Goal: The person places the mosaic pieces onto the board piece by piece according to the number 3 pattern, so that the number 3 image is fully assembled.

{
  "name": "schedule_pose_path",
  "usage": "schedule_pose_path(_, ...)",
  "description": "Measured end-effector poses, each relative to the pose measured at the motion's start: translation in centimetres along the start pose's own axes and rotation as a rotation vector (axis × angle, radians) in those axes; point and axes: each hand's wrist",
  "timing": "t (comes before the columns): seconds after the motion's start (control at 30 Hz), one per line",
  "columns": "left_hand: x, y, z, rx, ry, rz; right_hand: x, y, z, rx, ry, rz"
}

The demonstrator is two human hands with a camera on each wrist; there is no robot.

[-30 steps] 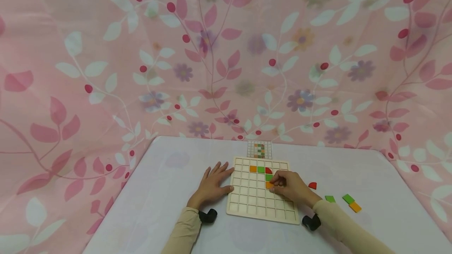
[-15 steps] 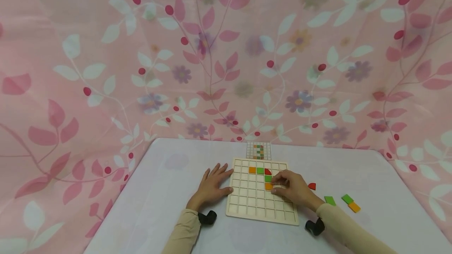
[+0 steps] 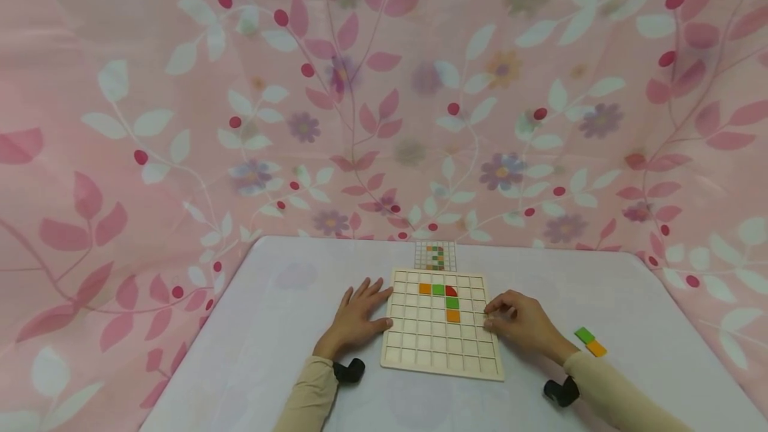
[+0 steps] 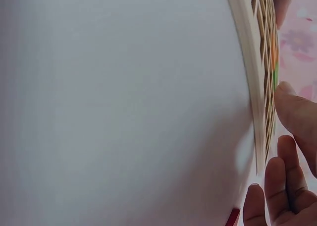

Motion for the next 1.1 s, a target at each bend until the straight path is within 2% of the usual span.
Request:
schedule_pose_path(0.23,0.1,-0.1,0.2,-0.008,0.016,-0.011,-1.5,-2.1,-0.8,-0.047,-0.001,-0.039)
schedule_pose_path(0.5,0.0,0.0,0.3,-0.015,0.012,-0.009,-3.2,-3.0,-2.2,-0.098,-0.039,-0.103)
schedule_pose_path(0.63,0.0,0.2,0.2,-0.027,0.016,-0.008,-3.8,-3.7,-3.0,-0.148,-0.028,-0.141)
schedule_pose_path(0.83,0.0,0.2,0.2,-0.021,0.018,-0.009,-4.4,-4.8,-3.3,-0.195,0.049,-0.093)
schedule_pose_path(1.1,0.0,-0.1,0.2,-0.022,0.022,-0.009,-5.0,-5.5,-2.9,-0.175,0.13,-0.016)
Point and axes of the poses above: each hand's wrist, its own x-axis towards the middle knuckle, its own y-axis out of the palm, z = x × y, and after that the axes turned 12 degrees about x, right-handed
